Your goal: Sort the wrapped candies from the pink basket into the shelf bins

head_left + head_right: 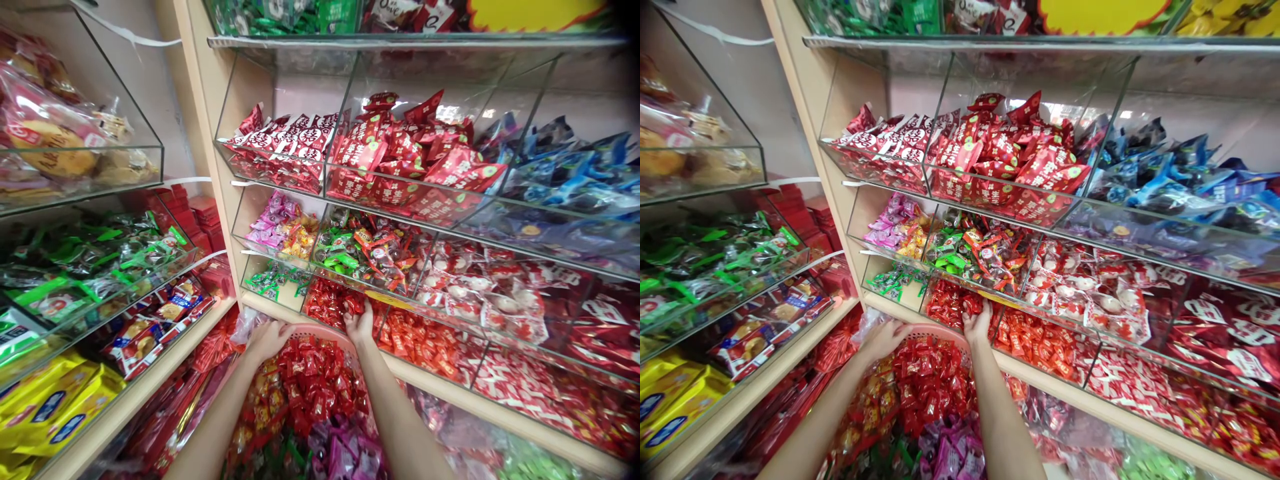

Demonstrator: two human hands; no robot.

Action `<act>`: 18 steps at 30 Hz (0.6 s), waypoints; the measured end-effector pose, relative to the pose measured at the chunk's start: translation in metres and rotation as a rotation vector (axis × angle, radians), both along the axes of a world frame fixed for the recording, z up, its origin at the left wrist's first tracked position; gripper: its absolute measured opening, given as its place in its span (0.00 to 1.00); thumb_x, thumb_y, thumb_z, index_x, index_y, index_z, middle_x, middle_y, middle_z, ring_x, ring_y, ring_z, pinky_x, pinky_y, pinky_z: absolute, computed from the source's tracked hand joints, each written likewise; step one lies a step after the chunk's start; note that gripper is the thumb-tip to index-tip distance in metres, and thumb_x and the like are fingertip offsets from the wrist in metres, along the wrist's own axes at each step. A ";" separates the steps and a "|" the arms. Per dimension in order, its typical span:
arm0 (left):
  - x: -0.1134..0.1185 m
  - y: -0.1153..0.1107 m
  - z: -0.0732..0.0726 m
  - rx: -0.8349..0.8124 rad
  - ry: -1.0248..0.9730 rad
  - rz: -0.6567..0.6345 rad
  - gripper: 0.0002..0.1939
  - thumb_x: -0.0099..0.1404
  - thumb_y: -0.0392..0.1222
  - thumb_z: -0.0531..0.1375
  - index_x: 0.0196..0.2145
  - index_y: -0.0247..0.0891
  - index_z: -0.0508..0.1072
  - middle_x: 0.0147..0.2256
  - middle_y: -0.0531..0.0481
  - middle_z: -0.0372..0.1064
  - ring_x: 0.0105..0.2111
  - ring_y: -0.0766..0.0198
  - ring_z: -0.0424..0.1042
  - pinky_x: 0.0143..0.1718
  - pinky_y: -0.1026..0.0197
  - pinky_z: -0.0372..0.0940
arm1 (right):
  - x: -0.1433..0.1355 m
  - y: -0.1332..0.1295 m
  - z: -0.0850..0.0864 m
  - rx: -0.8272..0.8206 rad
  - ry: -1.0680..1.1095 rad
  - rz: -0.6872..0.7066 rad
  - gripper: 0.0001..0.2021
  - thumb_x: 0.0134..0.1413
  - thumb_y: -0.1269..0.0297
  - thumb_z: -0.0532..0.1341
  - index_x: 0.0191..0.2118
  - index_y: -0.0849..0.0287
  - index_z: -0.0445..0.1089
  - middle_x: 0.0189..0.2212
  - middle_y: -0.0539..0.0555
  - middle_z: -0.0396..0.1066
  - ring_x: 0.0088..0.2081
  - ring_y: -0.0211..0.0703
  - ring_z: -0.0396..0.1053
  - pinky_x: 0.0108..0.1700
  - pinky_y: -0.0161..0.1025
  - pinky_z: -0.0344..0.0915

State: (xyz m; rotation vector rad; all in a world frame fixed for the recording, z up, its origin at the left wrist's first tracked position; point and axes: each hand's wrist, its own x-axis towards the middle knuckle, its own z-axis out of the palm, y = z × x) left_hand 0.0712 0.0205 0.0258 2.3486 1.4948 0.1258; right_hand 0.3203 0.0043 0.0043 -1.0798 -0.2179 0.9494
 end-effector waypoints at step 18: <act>0.000 0.000 -0.001 -0.007 -0.020 0.024 0.30 0.60 0.63 0.38 0.39 0.42 0.72 0.37 0.44 0.73 0.39 0.55 0.71 0.38 0.60 0.61 | -0.021 -0.037 0.043 0.211 0.381 0.255 0.09 0.47 0.58 0.60 0.32 0.56 0.66 0.29 0.48 0.70 0.29 0.32 0.68 0.26 0.28 0.66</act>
